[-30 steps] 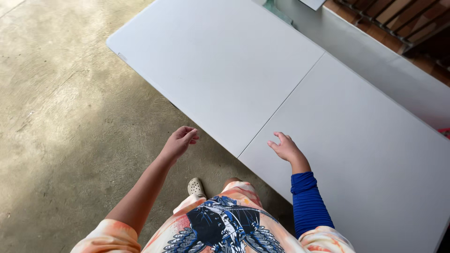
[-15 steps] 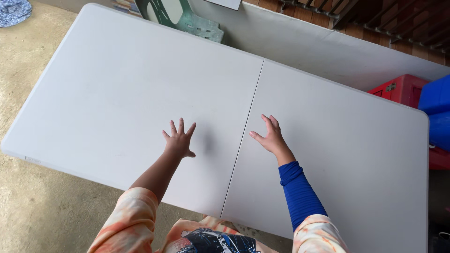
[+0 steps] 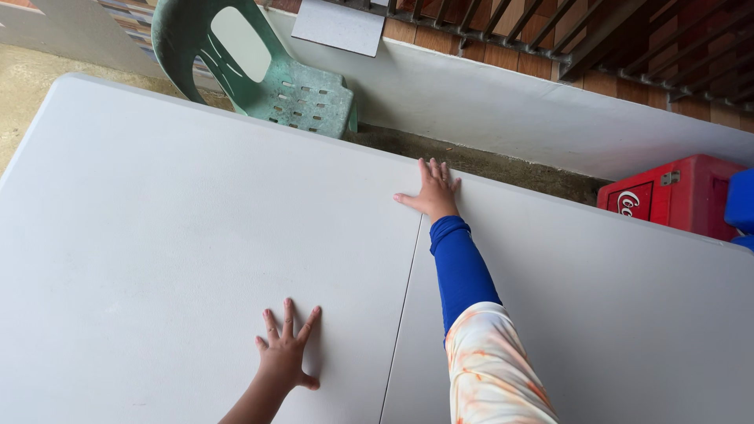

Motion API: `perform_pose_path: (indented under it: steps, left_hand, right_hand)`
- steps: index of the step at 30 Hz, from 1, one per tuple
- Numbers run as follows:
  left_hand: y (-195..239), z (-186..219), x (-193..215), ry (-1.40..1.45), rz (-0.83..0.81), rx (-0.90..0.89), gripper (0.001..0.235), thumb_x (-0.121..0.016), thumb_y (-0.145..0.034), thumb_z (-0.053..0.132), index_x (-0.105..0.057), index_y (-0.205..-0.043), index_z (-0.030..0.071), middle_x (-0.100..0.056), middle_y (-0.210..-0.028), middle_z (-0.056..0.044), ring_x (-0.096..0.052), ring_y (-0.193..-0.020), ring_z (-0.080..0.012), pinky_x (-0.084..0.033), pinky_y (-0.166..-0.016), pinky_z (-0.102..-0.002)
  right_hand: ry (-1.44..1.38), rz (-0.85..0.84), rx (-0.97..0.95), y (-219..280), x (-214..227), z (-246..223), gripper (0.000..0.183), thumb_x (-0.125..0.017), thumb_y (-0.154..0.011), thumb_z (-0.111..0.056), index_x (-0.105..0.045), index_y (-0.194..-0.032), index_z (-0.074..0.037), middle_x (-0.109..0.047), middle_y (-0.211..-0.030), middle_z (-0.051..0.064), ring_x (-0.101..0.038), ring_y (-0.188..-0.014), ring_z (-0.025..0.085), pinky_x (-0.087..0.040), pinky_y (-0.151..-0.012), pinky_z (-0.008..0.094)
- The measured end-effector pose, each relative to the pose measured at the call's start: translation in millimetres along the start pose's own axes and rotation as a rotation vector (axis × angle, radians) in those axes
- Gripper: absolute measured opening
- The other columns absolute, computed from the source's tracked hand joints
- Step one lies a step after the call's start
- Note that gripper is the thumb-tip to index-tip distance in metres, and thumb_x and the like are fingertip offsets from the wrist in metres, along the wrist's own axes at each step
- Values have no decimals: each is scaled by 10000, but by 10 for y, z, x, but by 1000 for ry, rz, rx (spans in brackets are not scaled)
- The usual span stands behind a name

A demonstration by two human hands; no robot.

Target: The person wipes a light green plastic chair with a cloth, then moves to a white folding table. They wipe the table surface, rinse the cloth at a tap, and continue wiping the table. Finally, the person folds the table and places it on the ground.

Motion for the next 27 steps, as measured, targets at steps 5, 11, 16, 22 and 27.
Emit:
perform_pose_path:
  steps: [5,11,16,22,27]
  left_hand:
    - [-78,-8,15,53,-23,-9,1626,-1006,-493,661,184,-1588,494,305,-1652,-263,128,-1478,-646,-288,-1099,-767]
    - [-5,-14,-7,46,16,-10,1633,-1008,-476,647,169,-1596,481,290,-1659,-249,133,-1483,-639,-270,-1112,-770]
    - [178,-86,-268,16,60,-17,1621,-987,-488,681,177,-1595,467,286,-1660,-252,129,-1477,-640,-277,-1110,-765]
    - [757,-172,-788,10,133,-16,1608,-958,-497,726,184,-1596,454,260,-1669,-256,122,-1483,-635,-297,-1105,-754]
    - [1262,-302,-1508,-36,234,-54,1543,-898,-585,748,208,-1598,389,245,-1657,-289,94,-1478,-655,-318,-1102,-736]
  right_hand:
    - [-24,1,-66,-99,250,-128,1304,-853,-429,-811,-428,-1515,-228,-425,-1560,134,-253,-1527,355,8,-1230,691]
    - [-17,-1,-119,-109,274,-187,1278,-882,-383,-777,-490,-1449,-193,-478,-1528,134,-312,-1504,360,-51,-1230,689]
    - [-1,69,-97,186,314,-237,1301,-924,-365,-756,-498,-1434,-150,-445,-1535,190,-291,-1491,394,-78,-1199,682]
    - [4,116,-132,1130,541,-521,1300,-922,-347,-706,-488,-1455,-182,-490,-1528,120,-336,-1499,344,-92,-1243,660]
    - [4,278,-95,2294,723,-781,1268,-927,-368,-731,-499,-1420,-168,-496,-1489,139,-327,-1488,350,-71,-1232,657]
Point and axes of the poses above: each hand's wrist, its own y-axis away from the middle knuckle, its own x-axis out of the back of the hand, z = x × y, the point moved 9 cm from there along -y, towards the middle knuckle
